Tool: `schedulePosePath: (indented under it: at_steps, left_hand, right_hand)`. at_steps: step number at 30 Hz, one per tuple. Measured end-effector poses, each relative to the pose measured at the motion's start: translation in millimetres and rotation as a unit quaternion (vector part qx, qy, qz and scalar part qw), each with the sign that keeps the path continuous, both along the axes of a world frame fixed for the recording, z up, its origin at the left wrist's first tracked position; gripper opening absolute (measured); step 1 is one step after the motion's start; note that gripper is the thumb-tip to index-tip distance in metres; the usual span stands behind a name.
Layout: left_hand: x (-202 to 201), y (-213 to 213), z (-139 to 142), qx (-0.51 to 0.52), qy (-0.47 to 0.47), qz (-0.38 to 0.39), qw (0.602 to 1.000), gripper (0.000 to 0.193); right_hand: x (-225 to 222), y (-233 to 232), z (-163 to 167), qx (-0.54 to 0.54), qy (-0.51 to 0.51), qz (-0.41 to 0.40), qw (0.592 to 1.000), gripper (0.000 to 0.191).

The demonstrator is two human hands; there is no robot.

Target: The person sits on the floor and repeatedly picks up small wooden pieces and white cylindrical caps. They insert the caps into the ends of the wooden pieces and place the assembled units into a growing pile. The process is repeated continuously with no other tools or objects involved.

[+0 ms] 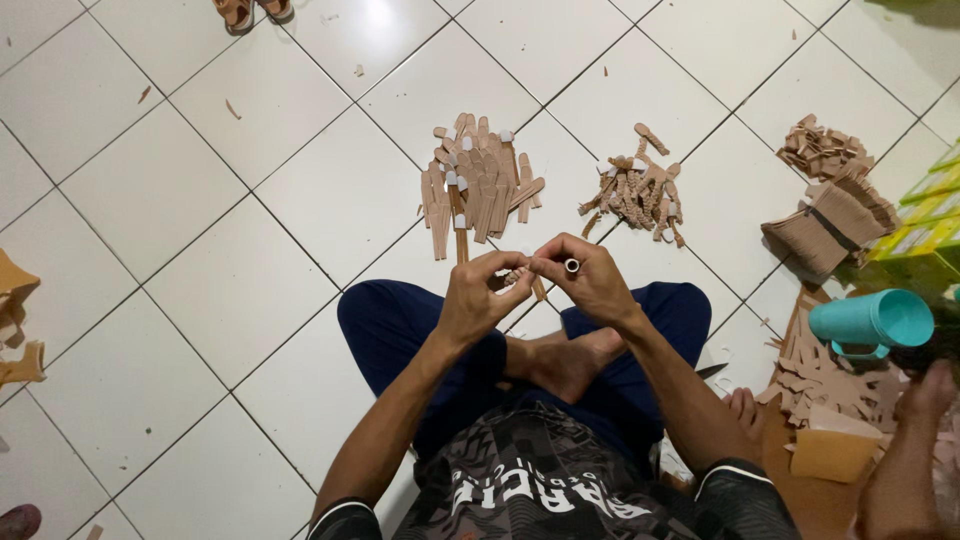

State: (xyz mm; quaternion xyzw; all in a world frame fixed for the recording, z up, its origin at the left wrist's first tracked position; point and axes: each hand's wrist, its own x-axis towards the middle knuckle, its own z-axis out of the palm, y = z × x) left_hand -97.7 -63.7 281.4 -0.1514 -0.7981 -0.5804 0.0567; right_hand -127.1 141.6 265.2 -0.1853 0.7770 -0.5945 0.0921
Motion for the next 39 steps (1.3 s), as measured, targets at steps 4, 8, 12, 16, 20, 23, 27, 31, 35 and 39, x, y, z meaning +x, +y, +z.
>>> schedulePosePath:
  at_steps: [4,8,12,16,20,23,27,31,35,39]
  left_hand:
    - [4,7,-4,-0.033,0.032,0.036,0.998,0.016]
    - [9,17,-12,0.034,0.033,0.051,0.998,0.019]
    - [6,23,-24,0.075,0.025,-0.011,0.997,0.015]
    - [0,38,-41,0.103,-0.135,-0.177,0.969,0.017]
    - [2,52,-45,0.078,-0.206,-0.125,0.967,0.018]
    - [0,54,-37,0.116,-0.173,-0.095,0.973,0.017]
    - [-9,53,-24,0.033,-0.09,-0.025,0.995,0.018]
    - [-17,54,-15,0.002,-0.072,0.005,0.997,0.019]
    - [-14,55,-10,-0.002,-0.065,0.026,0.998,0.021]
    - [-9,60,-12,-0.033,-0.112,0.038,0.992,0.02]
  right_hand:
    - [2,0,-7,-0.022,-0.023,0.008,0.999,0.019]
    - [7,4,-21,-0.08,-0.066,-0.023,0.994,0.024]
    - [10,10,-33,-0.23,-0.186,-0.112,0.949,0.035]
    - [13,16,-31,-0.211,-0.165,-0.119,0.956,0.039]
    - [6,30,-21,-0.184,-0.124,-0.123,0.967,0.041]
    - [6,44,-16,-0.178,-0.104,-0.131,0.97,0.037]
    - [13,50,-15,0.007,-0.005,-0.166,0.986,0.029]
    - [24,50,-13,0.027,-0.005,-0.132,0.991,0.028]
    - [26,50,-8,0.016,0.033,-0.079,0.996,0.03]
    - [26,52,-7,0.056,-0.025,-0.095,0.994,0.029]
